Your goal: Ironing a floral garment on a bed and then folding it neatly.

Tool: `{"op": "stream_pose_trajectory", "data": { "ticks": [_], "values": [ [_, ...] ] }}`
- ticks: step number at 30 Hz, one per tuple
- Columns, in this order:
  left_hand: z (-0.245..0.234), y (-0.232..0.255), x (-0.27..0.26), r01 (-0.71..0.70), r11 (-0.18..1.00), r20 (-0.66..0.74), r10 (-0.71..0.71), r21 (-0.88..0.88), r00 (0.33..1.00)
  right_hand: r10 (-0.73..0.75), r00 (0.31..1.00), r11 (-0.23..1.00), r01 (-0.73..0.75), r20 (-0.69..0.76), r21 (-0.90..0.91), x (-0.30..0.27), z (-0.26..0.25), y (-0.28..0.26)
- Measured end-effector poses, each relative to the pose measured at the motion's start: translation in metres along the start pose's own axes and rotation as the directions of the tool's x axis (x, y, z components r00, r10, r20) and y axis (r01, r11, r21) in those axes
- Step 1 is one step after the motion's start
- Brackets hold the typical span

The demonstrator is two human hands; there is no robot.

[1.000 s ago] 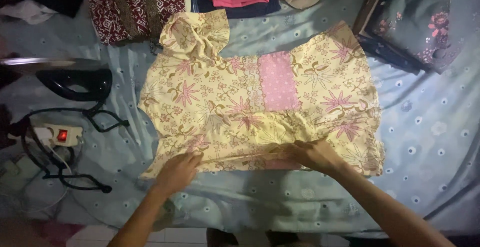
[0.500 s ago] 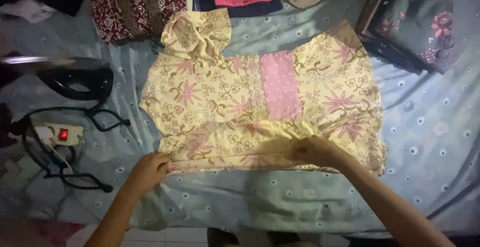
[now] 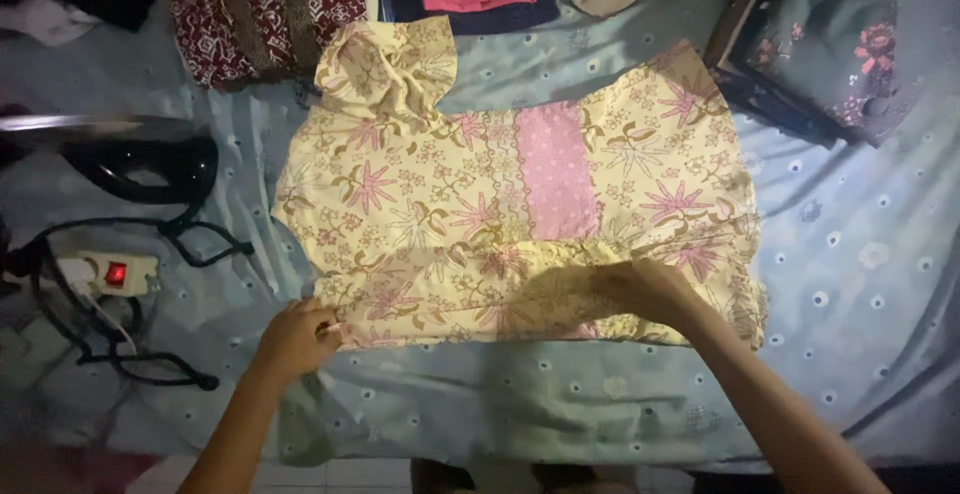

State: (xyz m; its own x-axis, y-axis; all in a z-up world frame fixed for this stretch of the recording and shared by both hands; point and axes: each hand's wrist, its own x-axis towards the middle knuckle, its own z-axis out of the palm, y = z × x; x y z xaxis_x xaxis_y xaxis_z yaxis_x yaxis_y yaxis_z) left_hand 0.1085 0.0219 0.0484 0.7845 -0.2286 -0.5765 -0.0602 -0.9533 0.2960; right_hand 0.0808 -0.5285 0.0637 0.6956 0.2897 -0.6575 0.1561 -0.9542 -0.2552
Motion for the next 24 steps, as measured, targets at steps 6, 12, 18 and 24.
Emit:
{"op": "stream_pose_trajectory", "data": {
  "ticks": [6, 12, 18, 24],
  "values": [
    [0.008, 0.059, 0.024, -0.220, 0.975, -0.430, 0.187, -0.030, 0.883, 0.391, 0.827, 0.913, -0.290, -0.404, 0.288, -0.032, -0.029, 0.018],
    [0.030, 0.195, 0.080, -0.505, 0.859, -0.449, 0.420, -0.084, 0.789, 0.130, 0.875, 0.976, -0.030, -0.467, 0.215, 0.001, 0.002, 0.034],
    [0.010, 0.224, 0.091, -0.271, 0.943, -0.194, 0.234, -0.195, 0.953, 0.324, 0.877, 0.917, -0.200, -0.355, 0.345, 0.012, -0.005, 0.030],
    [0.011, 0.210, 0.090, -0.208, 0.810, -0.109, 0.177, -0.549, 0.978, 0.013, 0.710, 0.952, 0.206, -0.704, 0.226, 0.032, 0.020, 0.025]
  ]
}}
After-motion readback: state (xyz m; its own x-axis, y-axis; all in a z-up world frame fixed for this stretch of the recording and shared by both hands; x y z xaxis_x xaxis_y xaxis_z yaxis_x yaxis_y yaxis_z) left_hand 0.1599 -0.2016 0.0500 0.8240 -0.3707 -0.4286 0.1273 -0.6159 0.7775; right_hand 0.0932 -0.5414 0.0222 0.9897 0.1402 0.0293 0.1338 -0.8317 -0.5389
